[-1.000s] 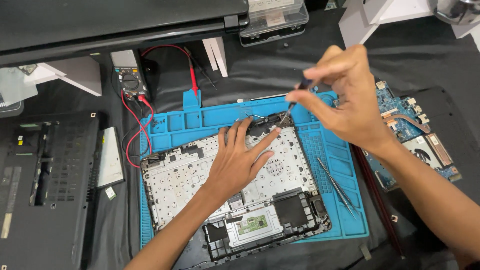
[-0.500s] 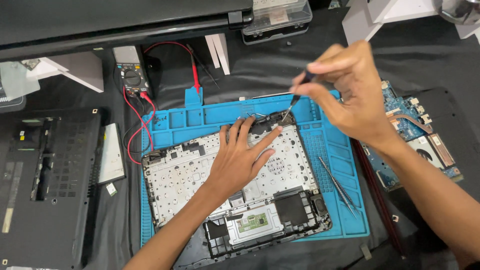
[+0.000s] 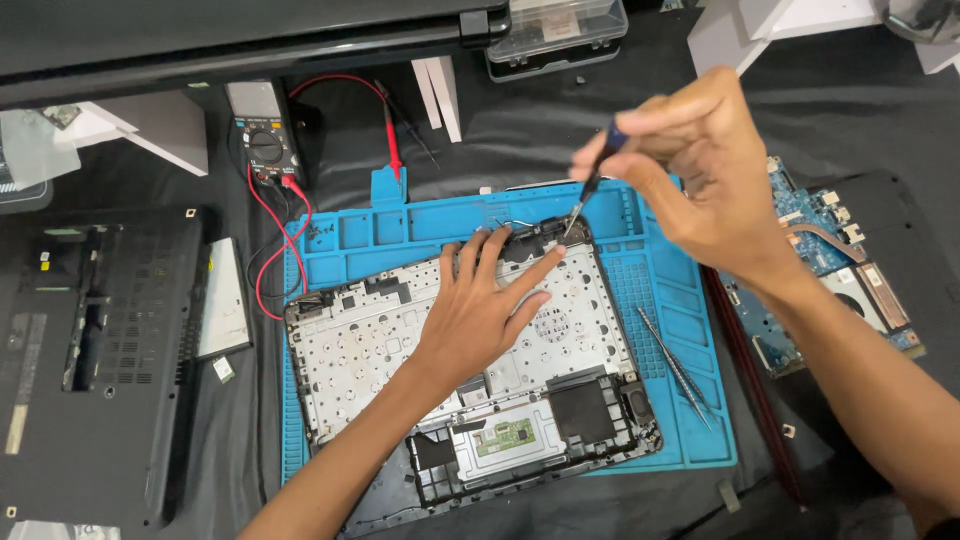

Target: The person repairs a disassembled laptop on a blue work mat. They reposition the motherboard, attach the cooling fan to it, then lift and reposition the laptop chassis and use a screwdriver to work on screws and components on the chassis and board.

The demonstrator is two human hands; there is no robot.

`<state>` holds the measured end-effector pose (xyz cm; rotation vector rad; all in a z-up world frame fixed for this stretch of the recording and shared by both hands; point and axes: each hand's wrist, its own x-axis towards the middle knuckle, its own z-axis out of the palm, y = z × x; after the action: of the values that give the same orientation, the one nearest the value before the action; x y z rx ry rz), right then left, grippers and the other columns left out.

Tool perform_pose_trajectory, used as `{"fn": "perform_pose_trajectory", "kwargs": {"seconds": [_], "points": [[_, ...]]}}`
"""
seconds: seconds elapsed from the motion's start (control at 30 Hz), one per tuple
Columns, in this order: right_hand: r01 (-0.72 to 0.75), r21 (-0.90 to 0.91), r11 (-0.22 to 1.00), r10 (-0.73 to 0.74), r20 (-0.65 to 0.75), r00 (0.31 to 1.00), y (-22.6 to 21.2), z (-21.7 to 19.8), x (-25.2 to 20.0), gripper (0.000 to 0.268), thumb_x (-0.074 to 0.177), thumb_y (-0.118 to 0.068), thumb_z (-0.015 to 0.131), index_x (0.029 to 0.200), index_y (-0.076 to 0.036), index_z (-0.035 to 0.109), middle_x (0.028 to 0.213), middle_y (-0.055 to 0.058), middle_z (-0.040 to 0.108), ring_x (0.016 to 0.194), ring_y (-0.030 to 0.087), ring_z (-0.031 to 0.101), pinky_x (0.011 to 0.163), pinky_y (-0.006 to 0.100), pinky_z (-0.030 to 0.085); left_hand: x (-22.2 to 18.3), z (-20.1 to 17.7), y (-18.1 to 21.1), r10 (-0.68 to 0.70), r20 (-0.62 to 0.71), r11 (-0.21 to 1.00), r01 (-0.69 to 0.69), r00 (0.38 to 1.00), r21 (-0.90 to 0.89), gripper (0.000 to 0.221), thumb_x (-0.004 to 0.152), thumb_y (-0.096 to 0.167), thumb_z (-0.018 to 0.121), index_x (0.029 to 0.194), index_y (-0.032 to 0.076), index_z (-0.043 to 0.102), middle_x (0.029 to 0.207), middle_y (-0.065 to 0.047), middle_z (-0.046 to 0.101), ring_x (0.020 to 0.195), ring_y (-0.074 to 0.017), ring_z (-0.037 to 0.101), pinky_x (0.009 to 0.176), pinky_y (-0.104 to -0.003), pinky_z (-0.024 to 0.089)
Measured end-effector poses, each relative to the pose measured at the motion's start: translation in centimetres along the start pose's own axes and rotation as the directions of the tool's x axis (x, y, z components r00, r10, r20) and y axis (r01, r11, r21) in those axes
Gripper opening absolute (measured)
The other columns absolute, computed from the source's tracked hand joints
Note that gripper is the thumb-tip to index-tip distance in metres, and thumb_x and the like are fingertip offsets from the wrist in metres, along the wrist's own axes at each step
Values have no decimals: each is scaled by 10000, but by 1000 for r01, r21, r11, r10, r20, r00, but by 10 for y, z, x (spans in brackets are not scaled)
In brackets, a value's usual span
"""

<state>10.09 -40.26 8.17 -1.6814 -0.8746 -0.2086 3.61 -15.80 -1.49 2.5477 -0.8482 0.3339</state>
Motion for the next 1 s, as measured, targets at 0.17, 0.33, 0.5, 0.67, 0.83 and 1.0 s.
{"fn": "perform_pose_trajectory", "kwargs": {"seconds": [0.17,0.33,0.5,0.67,0.83,1.0], "points": [[24,3,1000,-24,-8,1000,-16,6,9,386,970,109,647,1200,-23,366,1089,136,538,1035,195,673,899,305,629,-1,1,0,4,-5,1000,-4,1000,-1,477,1055,428,537,1519,323,511,1457,-271,467,1353,-454,447,1100,-635,323],[21,-33,999,-21,-14,1000,-15,9,7,361,971,129,613,1181,-15,356,1105,147,550,1032,206,663,918,331,626,-1,3,-1,4,-15,1000,-4,1000,-3,472,1058,433,537,1518,329,513,1466,-268,462,1359,-453,439,1105,-635,322],[73,-89,993,-71,32,997,-10,9,3,360,1004,141,608,1231,-22,382,1156,188,554,1070,232,678,958,329,611,-2,2,0,6,-25,1000,-6,1000,-2,472,1056,434,542,1513,325,513,1468,-272,470,1360,-449,435,1104,-633,321],[-13,-91,996,8,-56,998,-8,11,0,420,970,122,676,1237,-24,387,1150,162,541,1058,205,671,915,291,607,-2,3,-1,15,-36,1000,-15,999,0,477,1054,432,547,1518,323,519,1452,-272,484,1360,-441,437,1112,-628,322],[66,-93,993,-68,-22,997,0,9,-3,431,991,134,644,1269,-21,354,1190,168,517,1081,211,651,956,300,606,-2,4,-2,26,-41,1000,-25,999,6,478,1055,429,549,1519,318,518,1456,-271,483,1359,-444,439,1111,-627,326],[18,-63,998,-18,-3,1000,-17,11,8,382,967,130,616,1217,-10,365,1158,206,563,1086,247,673,980,360,617,-2,2,0,15,-38,1000,-16,999,-7,476,1062,425,545,1526,321,507,1458,-269,477,1352,-448,449,1113,-626,332]]}}
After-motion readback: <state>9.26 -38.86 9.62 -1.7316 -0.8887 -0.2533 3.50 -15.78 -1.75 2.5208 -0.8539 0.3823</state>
